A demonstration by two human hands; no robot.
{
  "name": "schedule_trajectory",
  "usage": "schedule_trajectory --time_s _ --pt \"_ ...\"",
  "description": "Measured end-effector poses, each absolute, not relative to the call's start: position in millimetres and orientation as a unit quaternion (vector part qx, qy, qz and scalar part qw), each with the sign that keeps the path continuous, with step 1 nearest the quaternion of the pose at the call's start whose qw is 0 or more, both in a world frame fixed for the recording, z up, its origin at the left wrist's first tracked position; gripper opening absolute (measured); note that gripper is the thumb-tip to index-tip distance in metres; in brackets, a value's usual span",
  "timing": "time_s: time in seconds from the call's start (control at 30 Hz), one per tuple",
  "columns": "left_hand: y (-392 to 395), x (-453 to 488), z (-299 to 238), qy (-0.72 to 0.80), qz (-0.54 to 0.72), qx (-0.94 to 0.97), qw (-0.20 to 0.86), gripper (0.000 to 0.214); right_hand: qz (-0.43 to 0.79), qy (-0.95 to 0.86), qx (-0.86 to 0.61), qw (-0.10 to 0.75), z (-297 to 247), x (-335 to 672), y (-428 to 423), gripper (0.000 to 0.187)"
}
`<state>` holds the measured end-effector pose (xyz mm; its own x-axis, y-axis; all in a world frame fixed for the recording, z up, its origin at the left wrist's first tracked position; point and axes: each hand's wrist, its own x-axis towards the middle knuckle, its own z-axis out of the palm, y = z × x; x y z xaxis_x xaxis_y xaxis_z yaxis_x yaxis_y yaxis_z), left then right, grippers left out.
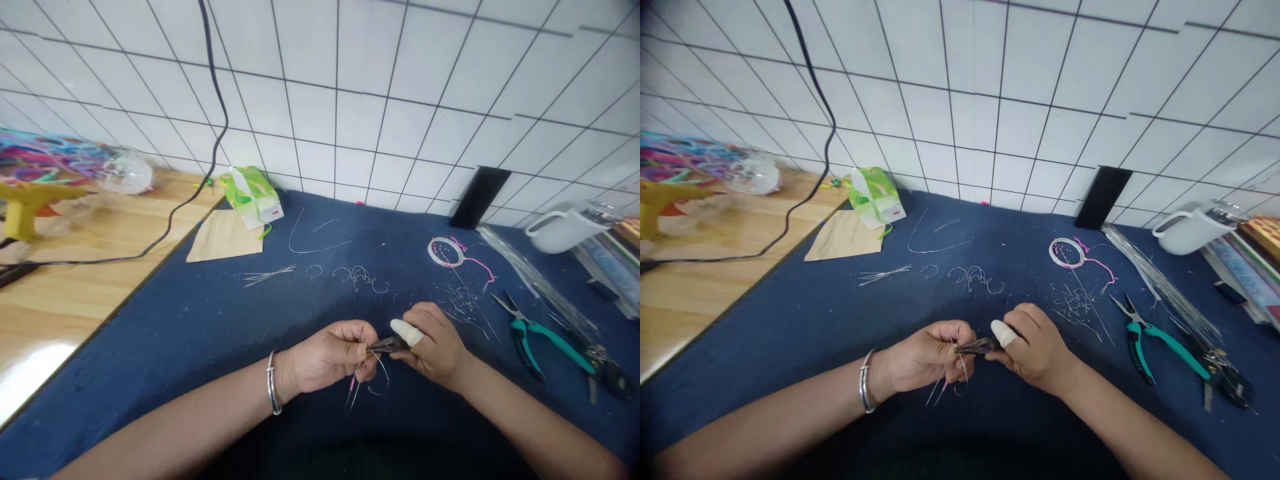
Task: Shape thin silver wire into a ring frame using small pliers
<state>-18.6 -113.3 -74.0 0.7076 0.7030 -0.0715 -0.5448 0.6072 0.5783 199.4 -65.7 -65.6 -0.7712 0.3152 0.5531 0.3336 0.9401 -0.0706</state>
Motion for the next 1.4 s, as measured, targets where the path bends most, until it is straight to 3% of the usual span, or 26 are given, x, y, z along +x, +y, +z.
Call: schedule_trajectory --time_s 0.23,0.53,0.67,0.8,1.03,1.17,1.4 --pt "-117.0 -14.8 -70.7 0.106 0.328 0.25 0.905 0.01 -0.063 -0.944 -0.135 0.293 -64.7 201.1 -62.6 0.03" --pt "-120.5 -14.3 -73.5 0.08 0.205 0.238 0.946 0.009 -0.079 -0.949 -0.098 0.289 -62.0 213.4 -55.8 0.019" --pt "-118.3 -15.1 -72.5 0.11 0.253 0.26 0.925 0.01 -0.071 -0.947 -0.109 0.294 -66.3 213.5 -51.0 0.022" --pt "-111.4 -22.3 -68.0 0.196 0.386 0.348 0.831 0.01 -0.035 -0.941 -0.188 0.278 -71.6 210.0 -44.8 0.04" --pt "-101.7 -38.2 -54.3 0.331 0.447 0.578 0.597 0.011 0.182 -0.888 -0.36 0.22 -49.9 206.8 -48.3 0.02" --pt "-101.3 -41.9 -50.6 0.34 0.454 0.689 0.451 0.01 0.316 -0.867 -0.348 0.165 -28.1 204.5 -57.5 0.027" --pt "-105.0 -40.6 -53.2 0.276 0.454 0.82 0.214 0.022 0.275 -0.901 -0.3 0.147 -17.2 202.2 -64.9 0.027"
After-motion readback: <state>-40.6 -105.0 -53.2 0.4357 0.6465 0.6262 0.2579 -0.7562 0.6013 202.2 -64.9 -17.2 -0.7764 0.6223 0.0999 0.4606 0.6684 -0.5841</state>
